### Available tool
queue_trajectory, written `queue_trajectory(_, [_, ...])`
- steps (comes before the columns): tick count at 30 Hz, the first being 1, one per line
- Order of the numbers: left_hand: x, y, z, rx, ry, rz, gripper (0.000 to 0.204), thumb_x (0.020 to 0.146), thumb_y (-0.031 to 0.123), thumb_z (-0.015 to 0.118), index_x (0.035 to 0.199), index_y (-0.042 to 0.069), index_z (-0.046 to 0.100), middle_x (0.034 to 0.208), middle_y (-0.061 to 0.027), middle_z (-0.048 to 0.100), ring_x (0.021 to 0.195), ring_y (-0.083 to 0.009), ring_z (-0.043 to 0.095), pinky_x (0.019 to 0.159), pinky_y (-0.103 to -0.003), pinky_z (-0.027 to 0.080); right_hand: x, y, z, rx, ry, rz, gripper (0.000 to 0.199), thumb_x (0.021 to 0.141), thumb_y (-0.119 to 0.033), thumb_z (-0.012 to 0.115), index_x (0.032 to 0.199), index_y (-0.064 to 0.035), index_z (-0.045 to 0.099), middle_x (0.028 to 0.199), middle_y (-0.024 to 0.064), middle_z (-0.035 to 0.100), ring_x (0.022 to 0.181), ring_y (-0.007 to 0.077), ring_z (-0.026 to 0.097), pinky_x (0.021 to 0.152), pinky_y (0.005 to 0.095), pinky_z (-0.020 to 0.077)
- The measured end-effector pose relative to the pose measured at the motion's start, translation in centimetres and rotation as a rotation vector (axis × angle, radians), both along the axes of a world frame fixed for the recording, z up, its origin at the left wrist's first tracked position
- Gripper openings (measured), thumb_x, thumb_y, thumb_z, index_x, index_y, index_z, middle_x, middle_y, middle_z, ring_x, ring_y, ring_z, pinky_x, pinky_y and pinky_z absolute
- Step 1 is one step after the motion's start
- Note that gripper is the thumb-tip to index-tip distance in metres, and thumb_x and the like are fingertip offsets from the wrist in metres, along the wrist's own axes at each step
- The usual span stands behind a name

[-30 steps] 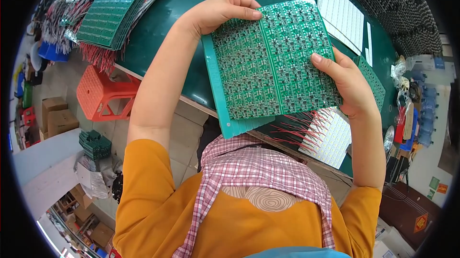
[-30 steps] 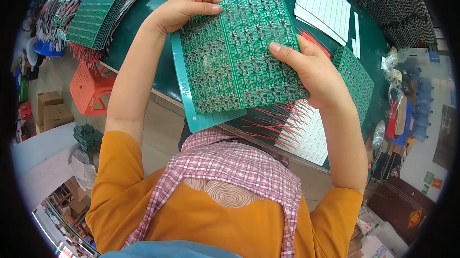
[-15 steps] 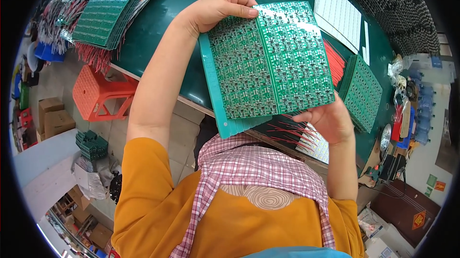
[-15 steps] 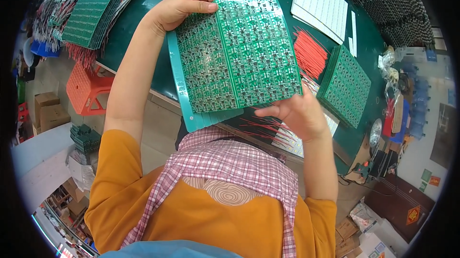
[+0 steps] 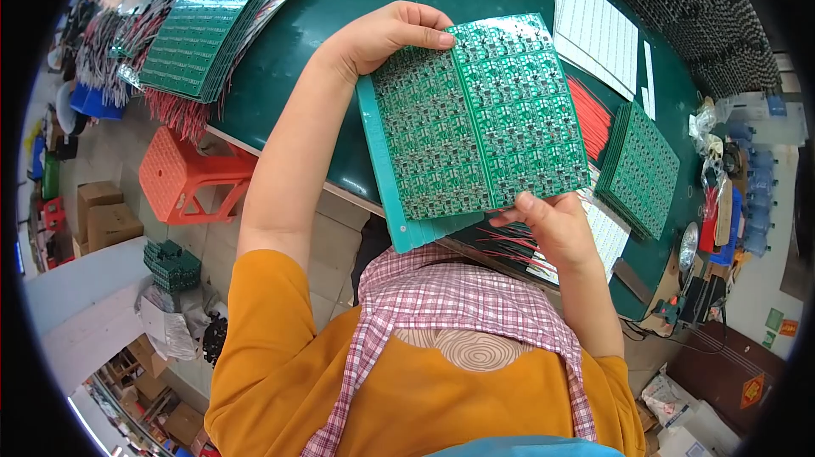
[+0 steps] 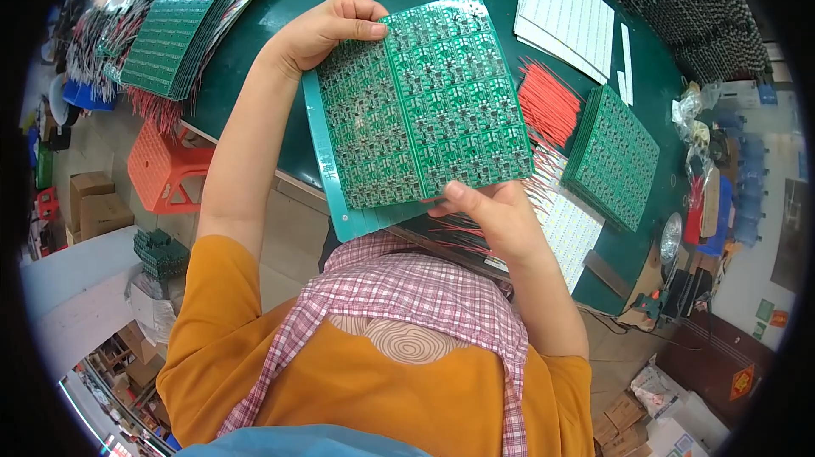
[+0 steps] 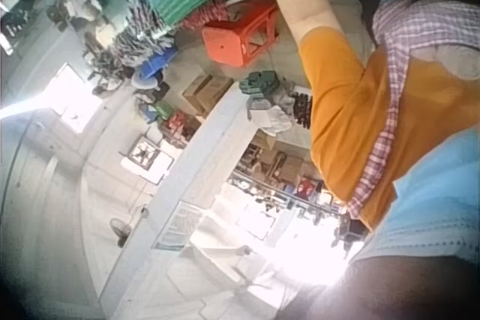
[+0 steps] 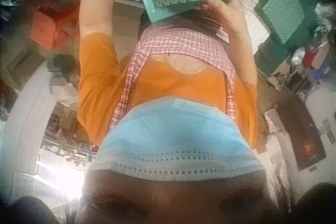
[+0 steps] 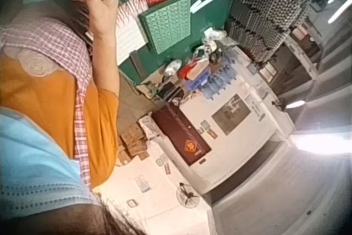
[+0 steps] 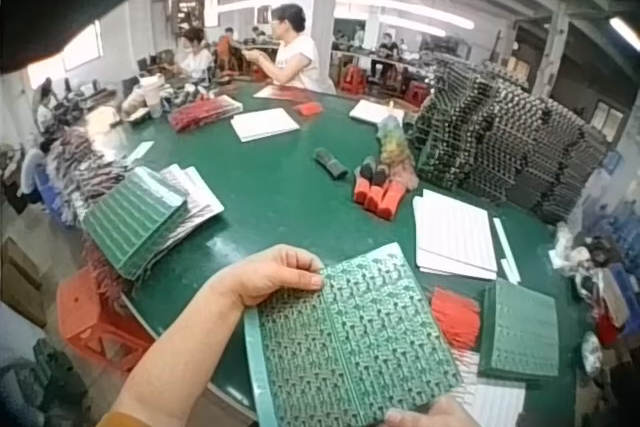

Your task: Inspecting and sorting stacks of printed circuit board panels on an assembly table.

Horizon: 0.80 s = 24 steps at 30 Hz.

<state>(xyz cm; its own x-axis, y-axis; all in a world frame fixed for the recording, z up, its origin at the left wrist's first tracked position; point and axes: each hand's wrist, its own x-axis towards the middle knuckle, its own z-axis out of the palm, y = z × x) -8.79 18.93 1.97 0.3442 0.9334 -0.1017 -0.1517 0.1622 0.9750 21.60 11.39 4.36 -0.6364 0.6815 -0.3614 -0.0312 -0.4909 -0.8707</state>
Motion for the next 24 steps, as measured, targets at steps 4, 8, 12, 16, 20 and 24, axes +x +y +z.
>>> queue_trajectory(4, [0.0, 0.0, 0.1, -0.021, -0.023, -0.005, 0.018, 0.079, 0.015, 0.067, 0.092, 0.002, 0.064, 0.081, -0.0015, 0.066, 0.070, -0.0073, 0.062, 0.069, -0.020, 0.049, -0.8, -0.6, 0.2, 0.035, -0.034, 0.048, 0.035, 0.087, -0.014, 0.059, 0.116, 0.0031, 0.049, 0.103, 0.0127, 0.062, 0.090, 0.0237, 0.062, 0.072, 0.0338, 0.0532])
queue_trajectory(8, [0.0, -0.1, 0.2, -0.022, -0.016, 0.004, 0.018, 0.079, 0.014, 0.067, 0.092, 0.002, 0.064, 0.082, -0.0014, 0.066, 0.071, -0.0073, 0.062, 0.070, -0.020, 0.048, -1.0, -0.9, 0.3, 0.071, -0.062, 0.076, 0.031, 0.088, -0.015, 0.057, 0.114, 0.0028, 0.052, 0.103, 0.0118, 0.062, 0.090, 0.0226, 0.062, 0.072, 0.0326, 0.0528])
queue_trajectory(12, [0.1, -0.3, 0.3, -0.045, -0.035, 0.010, 0.018, 0.079, 0.014, 0.067, 0.093, 0.003, 0.064, 0.082, -0.0013, 0.066, 0.072, -0.0073, 0.061, 0.071, -0.021, 0.048, -1.3, -1.2, 0.6, 0.127, -0.099, 0.008, 0.026, 0.091, -0.015, 0.054, 0.109, 0.0028, 0.056, 0.101, 0.0107, 0.063, 0.088, 0.0198, 0.062, 0.072, 0.0314, 0.0521])
queue_trajectory(16, [0.2, -0.3, 0.5, -0.047, -0.028, 0.011, 0.018, 0.079, 0.013, 0.067, 0.093, 0.003, 0.064, 0.082, -0.0012, 0.066, 0.072, -0.0072, 0.061, 0.071, -0.021, 0.048, -1.0, -1.3, 0.0, 0.082, -0.074, -0.011, 0.026, 0.091, -0.016, 0.052, 0.107, 0.0044, 0.058, 0.099, 0.0103, 0.063, 0.088, 0.0184, 0.062, 0.071, 0.0310, 0.0519])
queue_trajectory(20, [0.0, -0.3, 0.3, -0.038, -0.011, 0.033, 0.016, 0.079, 0.012, 0.067, 0.092, 0.003, 0.064, 0.082, -0.0009, 0.066, 0.071, -0.0070, 0.061, 0.071, -0.021, 0.048, -1.4, -1.4, 0.4, 0.075, -0.067, -0.036, 0.026, 0.092, -0.016, 0.050, 0.106, 0.0054, 0.058, 0.100, 0.0114, 0.064, 0.087, 0.0178, 0.061, 0.071, 0.0307, 0.0520])
queue_trajectory(24, [0.1, -0.2, 0.5, -0.050, -0.020, 0.023, 0.016, 0.079, 0.012, 0.066, 0.092, 0.003, 0.064, 0.082, -0.0012, 0.066, 0.072, -0.0076, 0.061, 0.071, -0.021, 0.048, -1.1, -0.6, 0.7, 0.080, -0.034, -0.130, 0.028, 0.093, -0.017, 0.045, 0.104, 0.0049, 0.060, 0.103, 0.0145, 0.064, 0.085, 0.0175, 0.062, 0.070, 0.0307, 0.0513])
